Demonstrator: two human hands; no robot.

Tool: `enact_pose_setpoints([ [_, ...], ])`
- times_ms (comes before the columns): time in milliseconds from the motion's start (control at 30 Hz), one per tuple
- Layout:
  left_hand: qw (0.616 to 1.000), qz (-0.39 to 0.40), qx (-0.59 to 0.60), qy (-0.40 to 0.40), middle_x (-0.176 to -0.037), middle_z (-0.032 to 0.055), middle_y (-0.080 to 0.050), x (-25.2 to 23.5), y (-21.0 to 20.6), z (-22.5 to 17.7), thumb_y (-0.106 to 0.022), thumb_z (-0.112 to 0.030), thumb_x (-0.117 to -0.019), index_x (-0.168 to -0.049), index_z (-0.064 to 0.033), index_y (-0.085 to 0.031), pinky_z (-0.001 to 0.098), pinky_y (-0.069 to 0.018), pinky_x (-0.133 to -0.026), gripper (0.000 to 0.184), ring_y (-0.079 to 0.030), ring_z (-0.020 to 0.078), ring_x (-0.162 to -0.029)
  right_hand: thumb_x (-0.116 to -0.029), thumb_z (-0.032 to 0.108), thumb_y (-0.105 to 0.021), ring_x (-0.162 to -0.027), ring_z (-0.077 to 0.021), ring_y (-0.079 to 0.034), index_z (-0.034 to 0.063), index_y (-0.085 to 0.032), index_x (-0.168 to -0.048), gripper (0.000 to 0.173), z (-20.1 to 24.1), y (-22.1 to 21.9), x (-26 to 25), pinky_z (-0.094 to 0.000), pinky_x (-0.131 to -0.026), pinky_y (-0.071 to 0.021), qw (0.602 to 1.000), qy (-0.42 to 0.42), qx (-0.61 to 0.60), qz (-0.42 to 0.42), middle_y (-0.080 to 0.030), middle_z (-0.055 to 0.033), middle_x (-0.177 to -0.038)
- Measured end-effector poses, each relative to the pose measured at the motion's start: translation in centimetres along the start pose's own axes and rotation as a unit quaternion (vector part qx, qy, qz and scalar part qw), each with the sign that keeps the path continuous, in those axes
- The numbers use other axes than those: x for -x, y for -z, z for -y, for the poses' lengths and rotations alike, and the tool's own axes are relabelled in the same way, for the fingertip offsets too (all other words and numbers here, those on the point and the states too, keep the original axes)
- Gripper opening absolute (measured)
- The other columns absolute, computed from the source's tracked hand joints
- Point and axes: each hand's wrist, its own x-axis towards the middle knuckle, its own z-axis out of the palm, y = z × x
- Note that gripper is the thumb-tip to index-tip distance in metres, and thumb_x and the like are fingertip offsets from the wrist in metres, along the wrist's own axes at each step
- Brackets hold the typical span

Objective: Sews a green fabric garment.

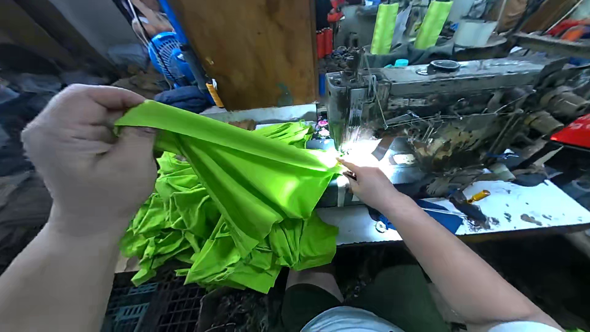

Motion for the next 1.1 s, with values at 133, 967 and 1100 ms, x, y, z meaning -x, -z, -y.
enact_pose_setpoints([
  [133,0.957,0.029,0.289,-0.025,-0.114,-0.0016,-0.068,-1.1,-0.5,4.1,-0.058,-0.006,-0.1018,-0.129,-0.0076,-0.059,0.0276,-0.0578,-0.087,0.027,-0.067,0.0091,-0.099,-0.1053,0.012,-0.053,-0.114,-0.0314,-0.066,0.0072,-0.067,-0.128,0.027,1.2,0.2,-1.6,-0.0521,-0.096,-0.0532,0.996,-0.042,0.028,0.068,-0.064,-0.0158,-0.127],
  [967,0.949,0.257,0.178,-0.04,-0.102,-0.0124,-0.068,-2.9,-8.6,-1.7,-0.065,-0.023,-0.0922,-0.105,-0.0227,-0.076,0.0139,-0.0552,-0.075,0.017,-0.065,-0.0013,-0.089,-0.0849,0.008,-0.07,-0.066,0.0041,-0.057,0.0013,-0.072,-0.077,0.01,-4.5,-7.6,4.0,-0.0094,-0.062,-0.0458,0.928,0.183,-0.276,-0.172,-0.067,-0.0033,-0.072],
  [1100,0.951,0.265,0.136,-0.08,-0.096,-0.0116,-0.066,-2.2,-9.7,-4.3,-0.062,-0.019,-0.088,-0.097,-0.02,-0.079,0.0102,-0.0517,-0.073,0.02,-0.062,-0.0053,-0.087,-0.0854,0.009,-0.07,-0.065,0.0046,-0.055,0.001,-0.072,-0.077,0.011,-4.5,-7.5,4.3,-0.0091,-0.061,-0.0442,0.931,0.178,-0.272,-0.167,-0.066,-0.0032,-0.072],
])
